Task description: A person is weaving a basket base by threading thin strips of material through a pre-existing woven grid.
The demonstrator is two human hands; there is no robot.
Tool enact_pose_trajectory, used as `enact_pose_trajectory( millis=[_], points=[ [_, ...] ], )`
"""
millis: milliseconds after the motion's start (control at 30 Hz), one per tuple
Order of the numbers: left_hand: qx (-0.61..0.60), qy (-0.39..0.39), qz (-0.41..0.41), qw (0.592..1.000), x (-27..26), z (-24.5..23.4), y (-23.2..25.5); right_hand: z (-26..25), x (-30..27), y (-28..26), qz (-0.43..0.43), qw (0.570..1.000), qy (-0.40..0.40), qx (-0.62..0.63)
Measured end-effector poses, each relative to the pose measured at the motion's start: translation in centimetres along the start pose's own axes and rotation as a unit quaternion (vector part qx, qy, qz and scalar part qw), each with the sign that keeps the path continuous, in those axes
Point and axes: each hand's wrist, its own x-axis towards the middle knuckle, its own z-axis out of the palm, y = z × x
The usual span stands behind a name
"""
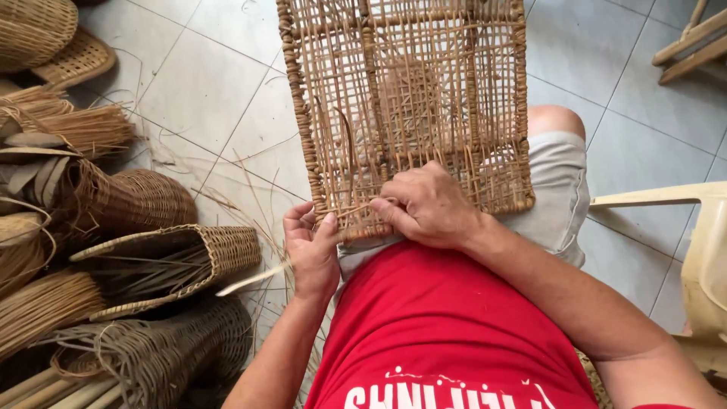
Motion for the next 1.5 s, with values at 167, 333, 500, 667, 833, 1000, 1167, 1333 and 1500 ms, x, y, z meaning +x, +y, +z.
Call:
enact_pose_trajectory(
  millis=[167, 333, 500, 667, 833, 1000, 1167, 1333, 1500],
  points=[
    [0.029, -0.039, 0.015, 0.999, 0.0, -0.5, 0.7, 0.5, -1.4, 1.0, 0.006, 0.999, -0.003, 0.040],
    [0.062, -0.128, -0.013, 0.990, -1.1, 0.0, 3.4, 0.3, -2.4, 2.1, -0.004, 0.996, -0.010, 0.090],
    [0.156, -0.195, -0.021, 0.968, -1.0, -0.8, 6.2, 0.0, -1.9, 2.2, 0.029, 0.987, -0.022, 0.157],
    [0.354, -0.164, 0.103, 0.915, -0.1, -0.9, 9.9, -1.4, -0.8, 0.7, 0.057, 0.971, -0.023, 0.231],
    [0.459, -0.240, 0.348, 0.782, 2.9, 3.1, 11.7, -1.6, -0.9, 0.5, 0.064, 0.976, -0.033, 0.205],
    [0.574, -0.214, 0.408, 0.677, 6.4, 7.7, 10.3, -1.0, -1.3, 1.3, 0.073, 0.974, -0.034, 0.210],
    [0.575, -0.212, 0.405, 0.679, 7.6, 8.9, 9.5, -1.4, -1.3, 1.2, 0.075, 0.974, -0.034, 0.212],
    [0.494, -0.256, 0.349, 0.754, 8.4, 7.3, 9.9, -0.8, -1.5, 1.6, 0.073, 0.975, -0.040, 0.204],
    [0.453, -0.249, 0.354, 0.779, 9.0, 5.9, 9.8, -0.9, -1.3, 1.9, 0.066, 0.976, -0.036, 0.202]
  ],
)
